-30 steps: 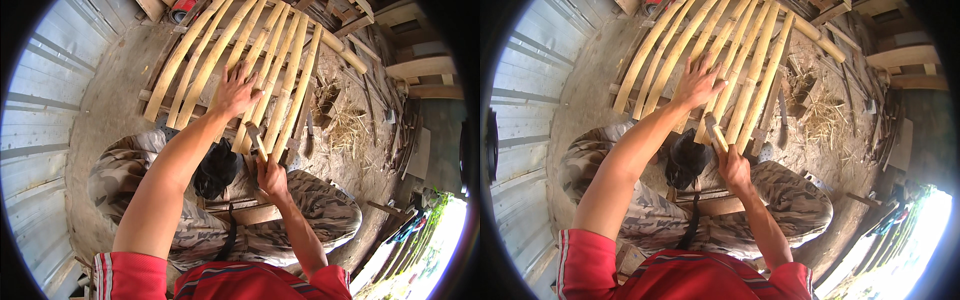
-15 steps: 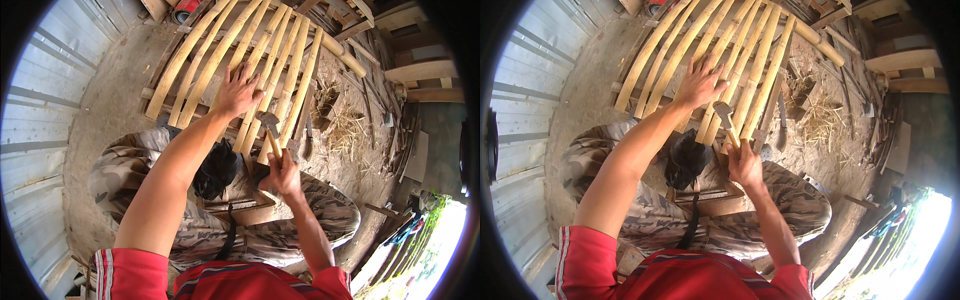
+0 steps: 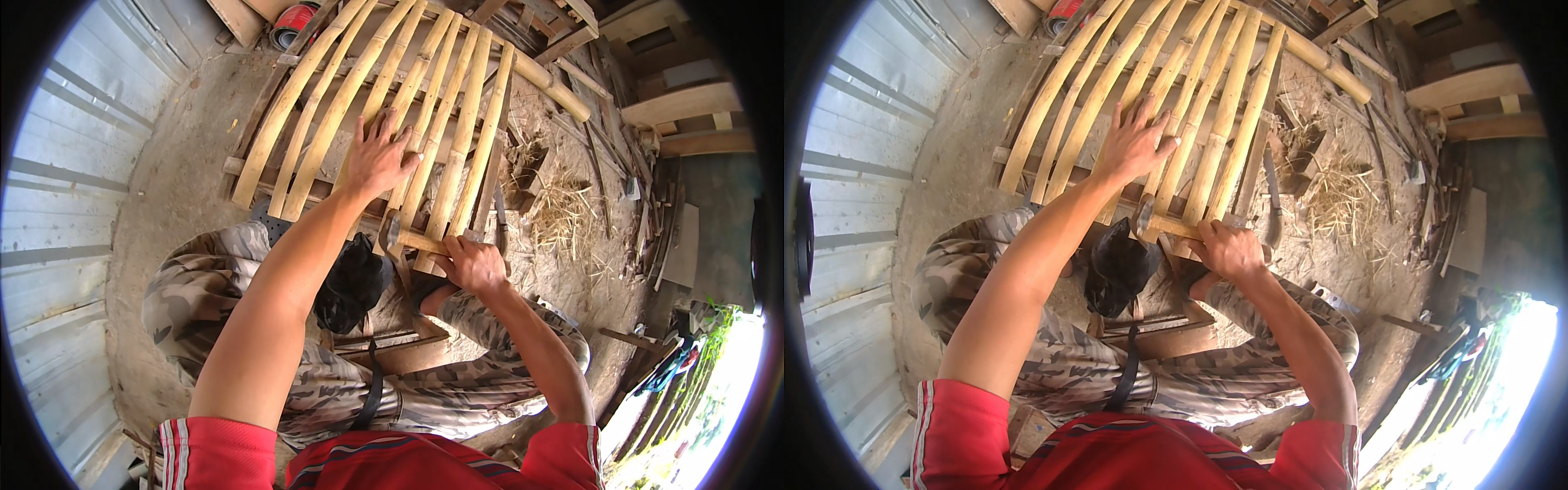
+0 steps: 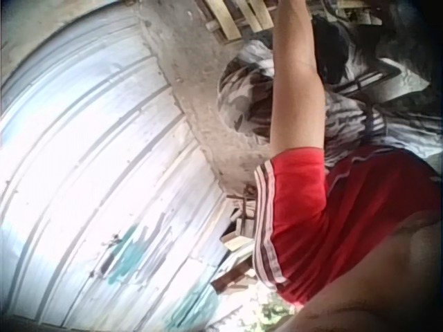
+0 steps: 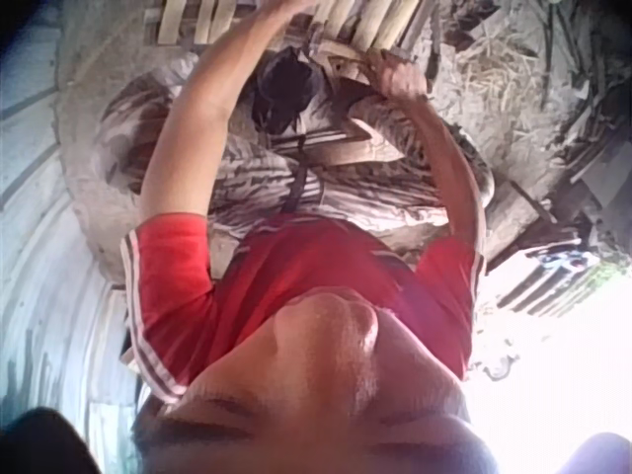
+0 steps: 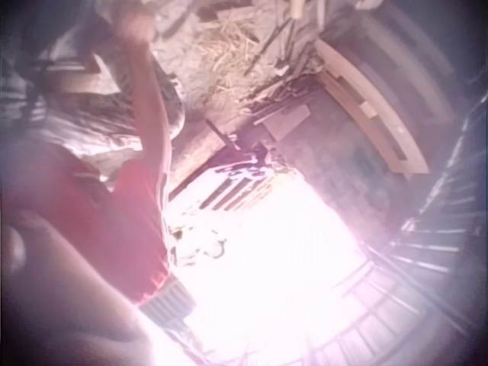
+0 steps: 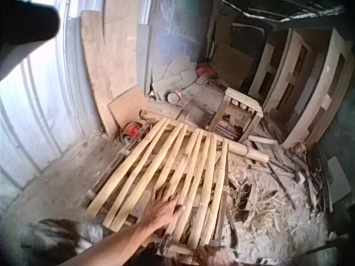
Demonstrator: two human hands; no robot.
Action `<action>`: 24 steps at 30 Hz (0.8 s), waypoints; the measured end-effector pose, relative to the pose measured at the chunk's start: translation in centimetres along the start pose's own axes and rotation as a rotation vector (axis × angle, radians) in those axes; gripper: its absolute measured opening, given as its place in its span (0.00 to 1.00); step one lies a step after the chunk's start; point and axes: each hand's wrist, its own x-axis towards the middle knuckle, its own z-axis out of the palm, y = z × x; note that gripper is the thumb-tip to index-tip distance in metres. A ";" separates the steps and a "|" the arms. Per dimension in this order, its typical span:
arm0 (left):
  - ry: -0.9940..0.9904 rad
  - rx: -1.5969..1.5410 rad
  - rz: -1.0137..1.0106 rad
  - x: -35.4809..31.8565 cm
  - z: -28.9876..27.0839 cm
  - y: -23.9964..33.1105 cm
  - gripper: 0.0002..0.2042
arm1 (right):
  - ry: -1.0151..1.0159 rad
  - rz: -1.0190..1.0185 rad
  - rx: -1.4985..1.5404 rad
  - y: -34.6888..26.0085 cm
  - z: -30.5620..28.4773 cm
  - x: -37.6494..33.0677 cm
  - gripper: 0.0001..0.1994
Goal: The person sits on the floor and uses a hammer to drive nails into a bamboo slat structure. They repeatedly position nails and strike them to secure the bamboo pieces together.
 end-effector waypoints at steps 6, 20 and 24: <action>-0.060 0.025 -0.010 0.1 -0.4 0.2 0.36 | 0.078 -0.252 0.031 0.5 -0.3 0.3 0.18; -0.042 0.012 -0.018 0.1 -0.5 0.3 0.35 | 0.102 -0.434 0.055 2.2 -0.7 1.4 0.18; -0.110 0.051 -0.023 0.3 -0.6 0.1 0.36 | 0.047 -0.183 0.087 2.7 -0.3 0.9 0.19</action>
